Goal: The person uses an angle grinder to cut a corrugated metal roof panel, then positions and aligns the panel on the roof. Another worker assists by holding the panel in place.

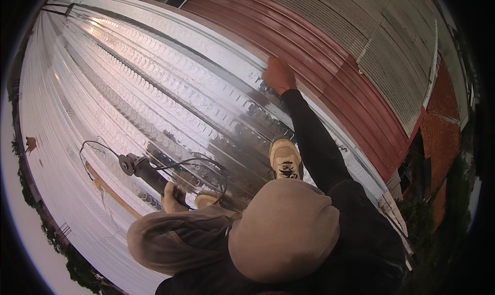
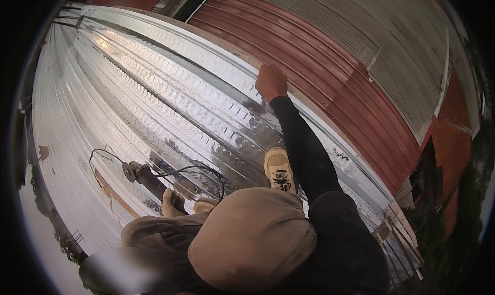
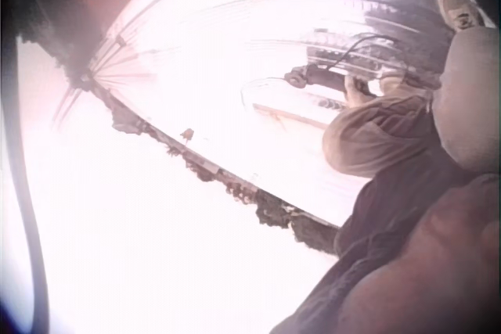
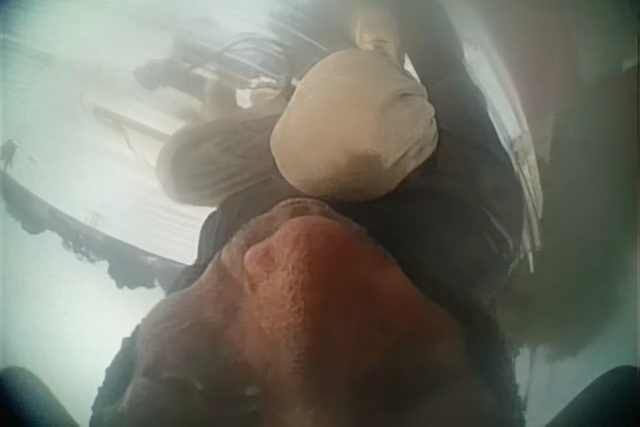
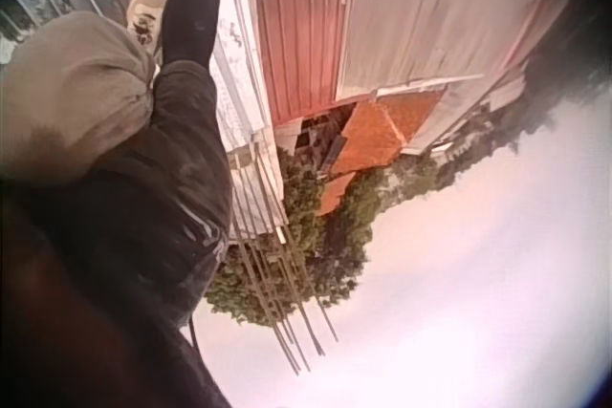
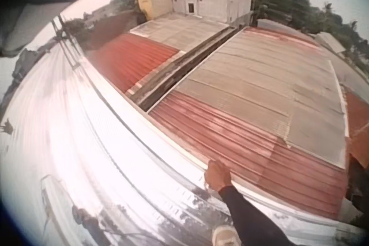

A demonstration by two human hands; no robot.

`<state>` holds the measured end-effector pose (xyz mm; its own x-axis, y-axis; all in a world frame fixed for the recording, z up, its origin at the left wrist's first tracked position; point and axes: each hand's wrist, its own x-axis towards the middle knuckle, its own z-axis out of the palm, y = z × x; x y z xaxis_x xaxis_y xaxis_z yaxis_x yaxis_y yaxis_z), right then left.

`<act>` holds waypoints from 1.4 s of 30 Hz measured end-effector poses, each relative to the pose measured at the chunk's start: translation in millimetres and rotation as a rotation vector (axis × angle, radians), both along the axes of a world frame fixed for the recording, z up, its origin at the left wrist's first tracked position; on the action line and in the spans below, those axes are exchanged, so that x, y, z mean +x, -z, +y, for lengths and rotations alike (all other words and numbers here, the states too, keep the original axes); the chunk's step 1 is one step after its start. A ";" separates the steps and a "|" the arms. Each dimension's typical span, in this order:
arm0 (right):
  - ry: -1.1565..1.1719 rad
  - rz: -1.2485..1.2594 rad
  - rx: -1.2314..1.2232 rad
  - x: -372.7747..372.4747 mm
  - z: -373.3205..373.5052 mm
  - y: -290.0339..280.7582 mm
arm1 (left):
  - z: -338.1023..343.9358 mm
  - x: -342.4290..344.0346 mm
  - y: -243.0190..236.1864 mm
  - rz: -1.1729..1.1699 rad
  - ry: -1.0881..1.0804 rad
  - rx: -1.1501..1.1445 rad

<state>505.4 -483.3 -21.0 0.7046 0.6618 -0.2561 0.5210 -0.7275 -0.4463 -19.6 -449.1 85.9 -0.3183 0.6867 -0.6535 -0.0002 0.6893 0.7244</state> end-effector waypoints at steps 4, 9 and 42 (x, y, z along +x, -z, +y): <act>0.032 -0.029 0.184 -14.6 -10.3 -18.9 | -0.6 6.5 -8.2 -0.029 0.059 -0.001; 0.034 0.612 0.400 -96.7 -16.8 -60.3 | -1.8 30.5 -8.0 -0.092 0.132 -0.019; 0.150 1.116 0.352 -146.6 -45.0 -50.7 | 8.9 34.7 72.0 1.261 0.356 0.287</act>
